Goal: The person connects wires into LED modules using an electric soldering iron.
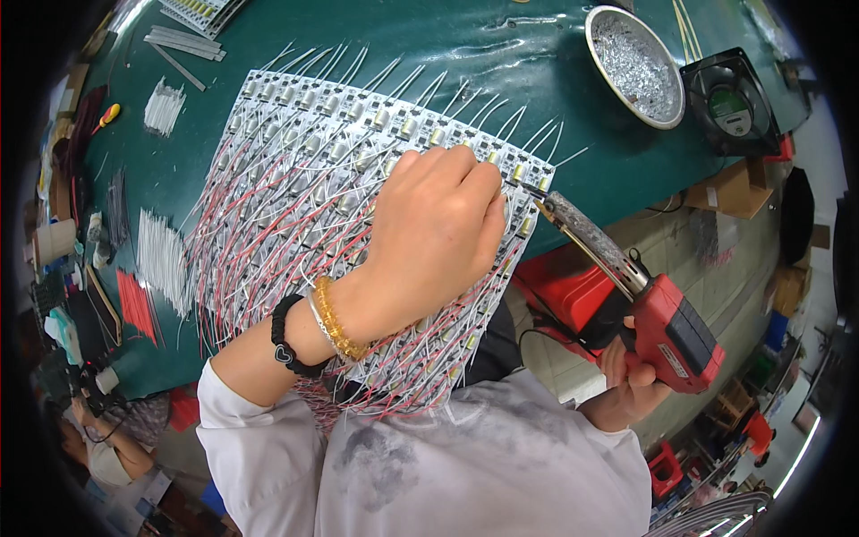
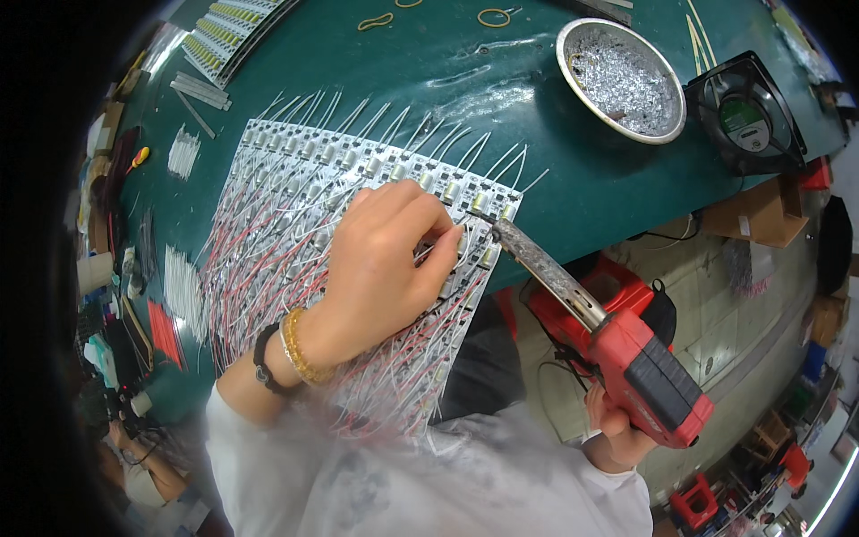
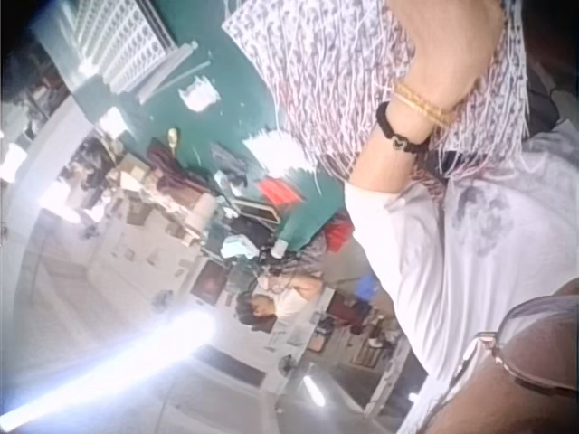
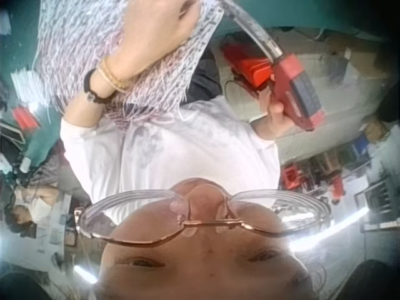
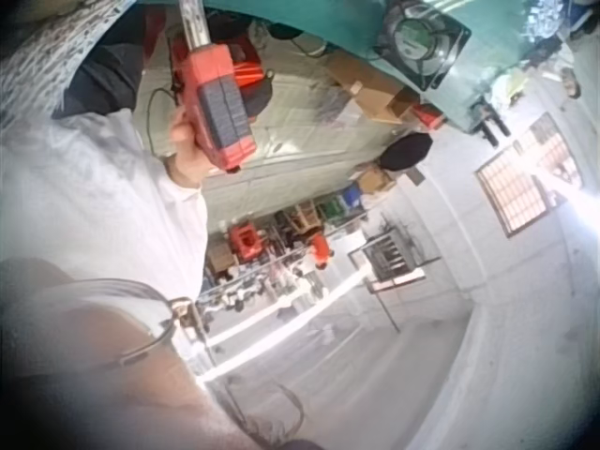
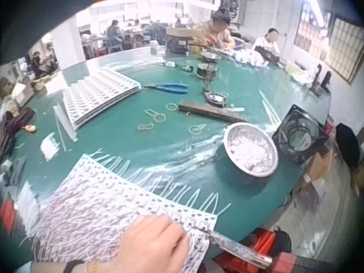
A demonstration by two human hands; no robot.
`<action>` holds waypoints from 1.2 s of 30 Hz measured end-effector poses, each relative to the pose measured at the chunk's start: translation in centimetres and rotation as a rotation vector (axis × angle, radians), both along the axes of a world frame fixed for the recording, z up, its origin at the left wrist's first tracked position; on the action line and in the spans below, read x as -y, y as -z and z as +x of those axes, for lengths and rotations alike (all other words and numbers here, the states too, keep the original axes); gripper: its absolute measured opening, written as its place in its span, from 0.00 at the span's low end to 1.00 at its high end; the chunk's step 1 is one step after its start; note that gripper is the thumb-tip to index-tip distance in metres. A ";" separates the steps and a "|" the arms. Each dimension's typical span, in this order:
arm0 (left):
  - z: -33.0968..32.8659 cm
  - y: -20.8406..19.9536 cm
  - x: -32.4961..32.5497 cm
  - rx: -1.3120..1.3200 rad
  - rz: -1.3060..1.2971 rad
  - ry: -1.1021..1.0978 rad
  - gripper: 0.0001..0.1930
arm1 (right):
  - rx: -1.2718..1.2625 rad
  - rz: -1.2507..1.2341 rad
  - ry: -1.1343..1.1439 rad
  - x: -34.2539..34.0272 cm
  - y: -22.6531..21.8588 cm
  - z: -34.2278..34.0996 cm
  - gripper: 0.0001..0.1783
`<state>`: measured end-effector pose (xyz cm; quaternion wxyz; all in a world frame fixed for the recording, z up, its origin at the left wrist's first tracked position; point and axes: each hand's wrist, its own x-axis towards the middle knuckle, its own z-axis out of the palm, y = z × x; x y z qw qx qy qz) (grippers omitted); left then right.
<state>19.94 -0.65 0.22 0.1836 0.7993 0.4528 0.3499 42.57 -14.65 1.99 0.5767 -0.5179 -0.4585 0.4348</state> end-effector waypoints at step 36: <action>-25.4 -4.6 6.3 -0.436 -0.021 -0.859 0.04 | -0.179 0.062 -0.118 -0.7 1.1 0.2 0.29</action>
